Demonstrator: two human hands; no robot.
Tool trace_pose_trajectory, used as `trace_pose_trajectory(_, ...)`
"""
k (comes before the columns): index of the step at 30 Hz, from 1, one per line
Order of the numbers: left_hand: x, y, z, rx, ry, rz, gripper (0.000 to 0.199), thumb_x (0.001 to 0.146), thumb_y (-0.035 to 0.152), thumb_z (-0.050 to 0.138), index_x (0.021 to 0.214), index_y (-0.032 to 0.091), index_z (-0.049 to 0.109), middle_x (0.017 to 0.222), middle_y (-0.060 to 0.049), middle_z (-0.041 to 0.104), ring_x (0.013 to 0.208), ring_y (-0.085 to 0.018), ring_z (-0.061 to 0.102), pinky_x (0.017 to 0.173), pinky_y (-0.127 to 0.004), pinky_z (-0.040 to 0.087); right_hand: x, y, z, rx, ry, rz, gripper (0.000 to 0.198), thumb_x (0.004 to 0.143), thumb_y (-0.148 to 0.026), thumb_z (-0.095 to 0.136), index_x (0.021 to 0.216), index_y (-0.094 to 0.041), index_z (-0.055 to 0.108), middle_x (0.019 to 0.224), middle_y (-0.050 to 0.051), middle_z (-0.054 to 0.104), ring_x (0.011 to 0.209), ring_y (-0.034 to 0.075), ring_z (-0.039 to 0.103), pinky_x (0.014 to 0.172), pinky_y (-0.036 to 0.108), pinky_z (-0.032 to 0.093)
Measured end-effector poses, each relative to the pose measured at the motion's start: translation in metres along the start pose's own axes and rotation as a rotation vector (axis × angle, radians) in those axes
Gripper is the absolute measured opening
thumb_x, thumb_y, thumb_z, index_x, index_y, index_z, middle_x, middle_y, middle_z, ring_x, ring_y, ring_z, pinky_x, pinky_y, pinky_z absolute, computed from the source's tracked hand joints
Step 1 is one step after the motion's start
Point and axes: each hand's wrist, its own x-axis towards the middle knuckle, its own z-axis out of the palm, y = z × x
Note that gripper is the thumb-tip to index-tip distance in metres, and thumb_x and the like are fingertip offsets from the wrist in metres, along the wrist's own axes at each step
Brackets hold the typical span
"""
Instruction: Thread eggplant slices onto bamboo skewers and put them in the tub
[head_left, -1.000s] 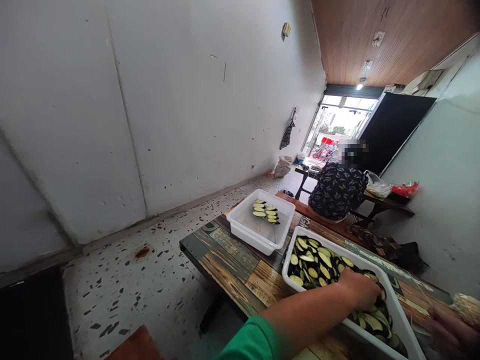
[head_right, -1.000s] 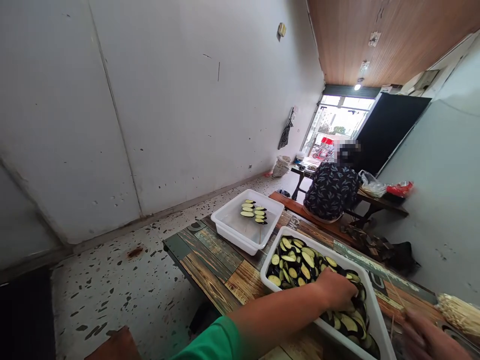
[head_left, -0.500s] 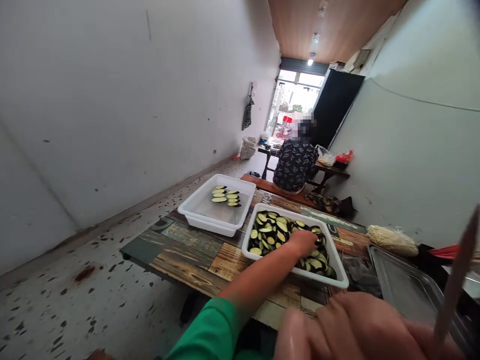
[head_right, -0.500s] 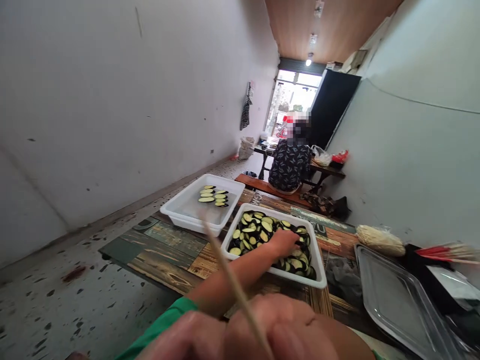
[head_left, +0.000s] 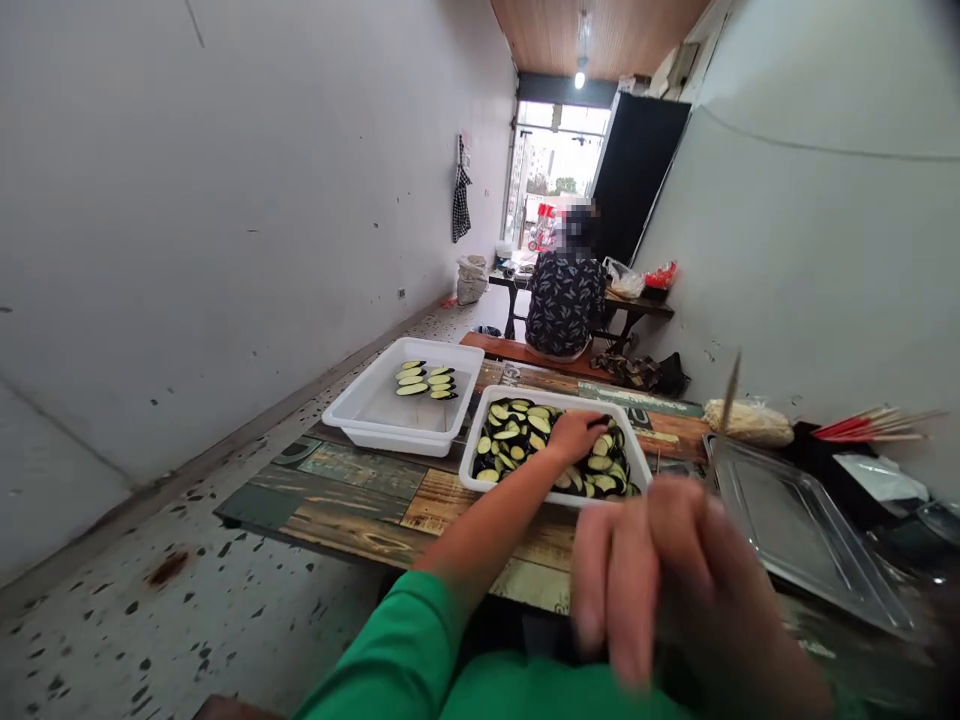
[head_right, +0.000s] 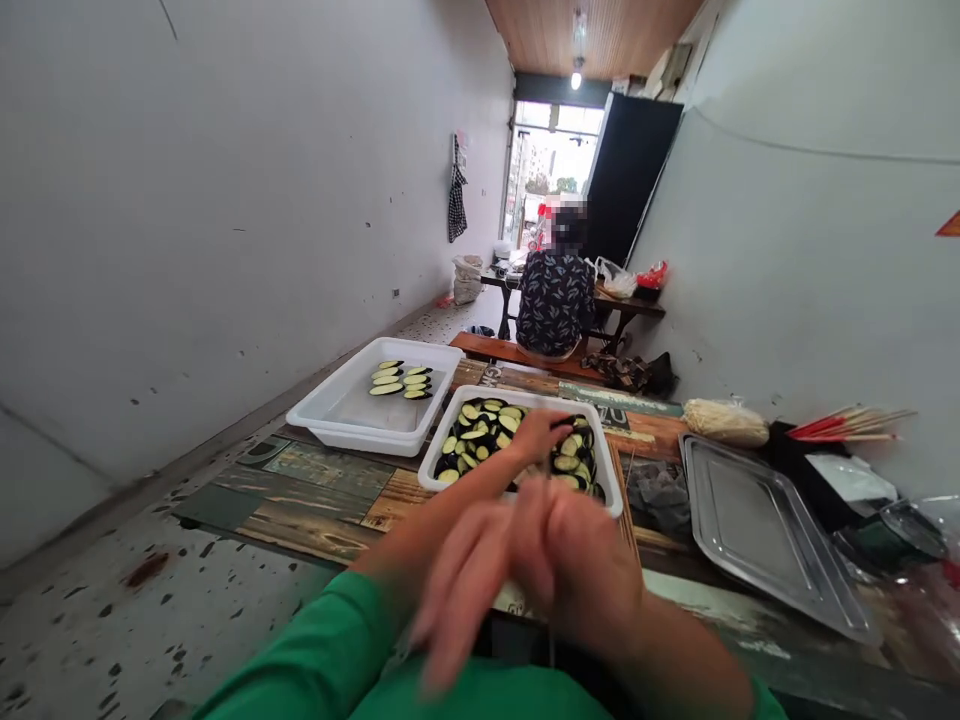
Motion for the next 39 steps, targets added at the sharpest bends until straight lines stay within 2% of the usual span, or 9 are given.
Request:
trace_pose_trajectory(3,0.006,-0.003,0.001,-0.469,0.081,-0.180,0.031,0.087,0.021,0.063,0.115,0.012,0.070,0.091,-0.005,0.074,0.070,-0.010,0.064,0.066,-0.021,0.049,0.014,0.018,-0.042,0.094,0.364,0.070,0.042,0.088,-0.055,0.053,0.061,-0.024,0.045,0.037,-0.007,0.034,0.037,0.011,0.038,0.042,0.023,0.036)
trace_pose_trajectory(7,0.007,0.002,-0.007,-0.797,0.014,-0.331,0.034,0.089,0.018,0.061,0.122,0.012,0.065,0.085,-0.003,0.071,0.047,-0.002,0.047,0.046,-0.015,0.033,0.019,0.083,-0.093,0.024,0.439,0.441,0.033,0.075,-0.052,0.060,0.077,-0.019,0.056,0.046,-0.005,0.049,0.032,0.006,0.028,0.034,0.021,0.015)
trace_pose_trajectory(10,0.006,0.005,-0.013,-0.968,-0.115,-0.422,0.030,0.091,0.015,0.058,0.121,0.012,0.065,0.080,-0.004,0.070,0.048,-0.002,0.045,0.047,-0.015,0.034,0.017,0.124,-0.107,-0.075,0.445,0.443,0.039,0.071,-0.048,0.057,0.092,-0.015,0.062,0.050,-0.006,0.051,0.033,0.006,0.029,0.036,0.022,0.018)
trace_pose_trajectory(14,0.009,-0.001,-0.016,-1.128,-0.149,-0.488,0.019,0.091,0.007,0.054,0.104,0.008,0.068,0.078,-0.008,0.068,0.061,-0.008,0.058,0.059,-0.018,0.047,0.020,0.144,-0.108,-0.302,0.490,0.301,0.056,0.073,-0.043,0.054,0.117,-0.009,0.063,0.050,-0.005,0.053,0.041,0.010,0.038,0.043,0.024,0.028)
trace_pose_trajectory(16,0.011,-0.006,-0.015,-1.170,-0.120,-0.490,0.013,0.089,0.005,0.056,0.092,0.007,0.069,0.078,-0.009,0.068,0.068,-0.010,0.061,0.065,-0.020,0.049,0.024,0.147,-0.109,-0.365,0.494,0.261,0.060,0.076,-0.044,0.052,0.122,-0.007,0.062,0.048,-0.004,0.054,0.043,0.012,0.042,0.046,0.026,0.031)
trace_pose_trajectory(19,0.014,-0.011,-0.015,-1.183,-0.067,-0.504,0.013,0.088,0.005,0.059,0.082,0.008,0.070,0.078,-0.009,0.068,0.070,-0.010,0.060,0.069,-0.021,0.050,0.028,0.152,-0.111,-0.438,0.506,0.236,0.055,0.077,-0.046,0.049,0.111,-0.009,0.071,0.047,-0.002,0.055,0.046,0.015,0.048,0.049,0.028,0.035)
trace_pose_trajectory(27,0.010,-0.002,-0.020,-1.161,0.050,-0.490,0.019,0.083,-0.007,0.056,0.082,0.009,0.067,0.070,-0.003,0.066,0.062,-0.007,0.061,0.071,-0.019,0.051,0.026,0.163,-0.117,-0.470,0.519,0.205,0.047,0.073,-0.044,0.054,0.094,-0.010,0.079,0.053,0.004,0.063,0.049,0.015,0.051,0.047,0.026,0.034)
trace_pose_trajectory(34,0.007,0.000,-0.021,-1.078,-0.026,-0.555,0.010,0.085,0.001,0.060,0.089,0.009,0.064,0.078,-0.008,0.070,0.065,-0.010,0.066,0.063,-0.020,0.051,0.024,0.156,-0.110,-0.291,0.510,0.264,0.068,0.074,-0.059,0.053,0.108,-0.004,0.074,0.041,-0.003,0.048,0.037,0.011,0.037,0.041,0.026,0.028)
trace_pose_trajectory(39,0.005,0.004,-0.023,-1.073,-0.104,-0.538,0.017,0.085,0.000,0.055,0.096,0.011,0.062,0.078,-0.006,0.069,0.064,-0.010,0.066,0.063,-0.020,0.052,0.025,0.161,-0.110,-0.303,0.535,0.249,0.068,0.073,-0.057,0.055,0.109,-0.003,0.074,0.042,-0.003,0.048,0.040,0.012,0.040,0.042,0.026,0.028)
